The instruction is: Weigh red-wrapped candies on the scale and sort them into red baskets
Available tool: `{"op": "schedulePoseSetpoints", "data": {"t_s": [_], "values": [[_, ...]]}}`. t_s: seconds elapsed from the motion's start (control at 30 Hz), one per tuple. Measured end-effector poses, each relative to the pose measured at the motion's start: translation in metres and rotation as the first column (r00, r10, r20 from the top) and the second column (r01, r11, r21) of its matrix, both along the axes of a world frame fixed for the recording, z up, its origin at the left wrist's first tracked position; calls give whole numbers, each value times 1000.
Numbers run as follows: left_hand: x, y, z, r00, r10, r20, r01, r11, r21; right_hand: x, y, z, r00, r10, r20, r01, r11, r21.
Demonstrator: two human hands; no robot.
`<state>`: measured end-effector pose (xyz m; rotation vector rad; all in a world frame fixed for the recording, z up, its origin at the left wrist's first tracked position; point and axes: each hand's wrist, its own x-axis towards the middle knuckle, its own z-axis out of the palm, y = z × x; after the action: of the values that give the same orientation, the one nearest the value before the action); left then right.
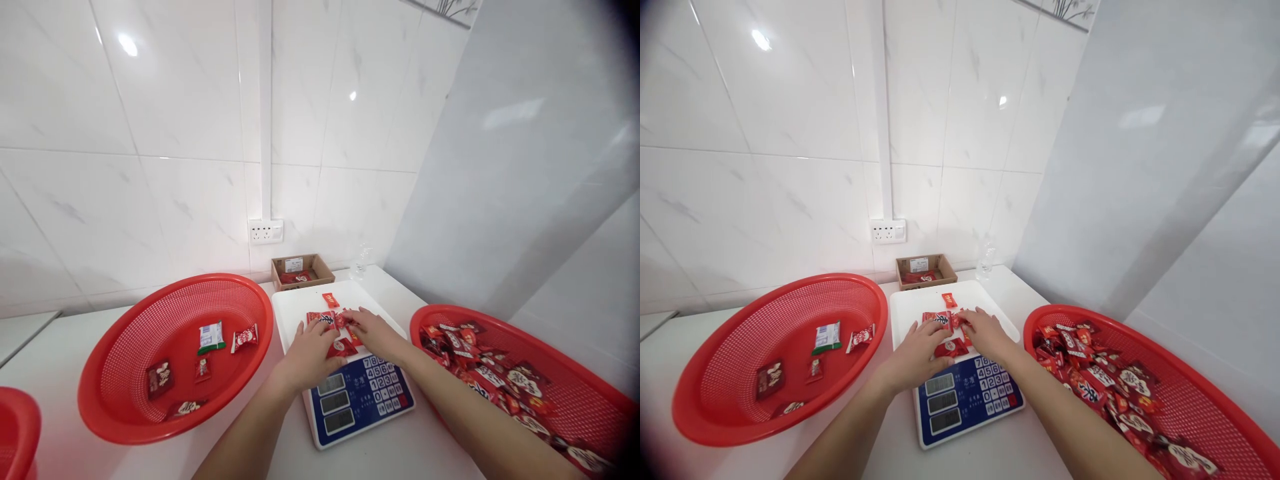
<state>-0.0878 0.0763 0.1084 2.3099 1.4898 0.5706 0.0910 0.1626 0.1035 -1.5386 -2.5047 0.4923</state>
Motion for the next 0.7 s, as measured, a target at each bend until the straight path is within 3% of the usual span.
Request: {"op": "schedulePoseSetpoints", "data": {"t_s": [0.27,0.43,0.57,0.7], "values": [[1,-2,2,999,-30,-14,29,1000,-3,1,1,-6,999,17,38,-18,1000,5],[0,-3,4,999,-43,14,43,999,-27,8,-6,2,1000,9,11,-9,999,37],[-1,-4,7,998,-29,50,28,1000,4,51,-9,9,990,-39,-132,59,986,153],[-2,-2,10,991,-26,128,17,997,77,134,-9,7,966,-242,-88,255,948,193]]}}
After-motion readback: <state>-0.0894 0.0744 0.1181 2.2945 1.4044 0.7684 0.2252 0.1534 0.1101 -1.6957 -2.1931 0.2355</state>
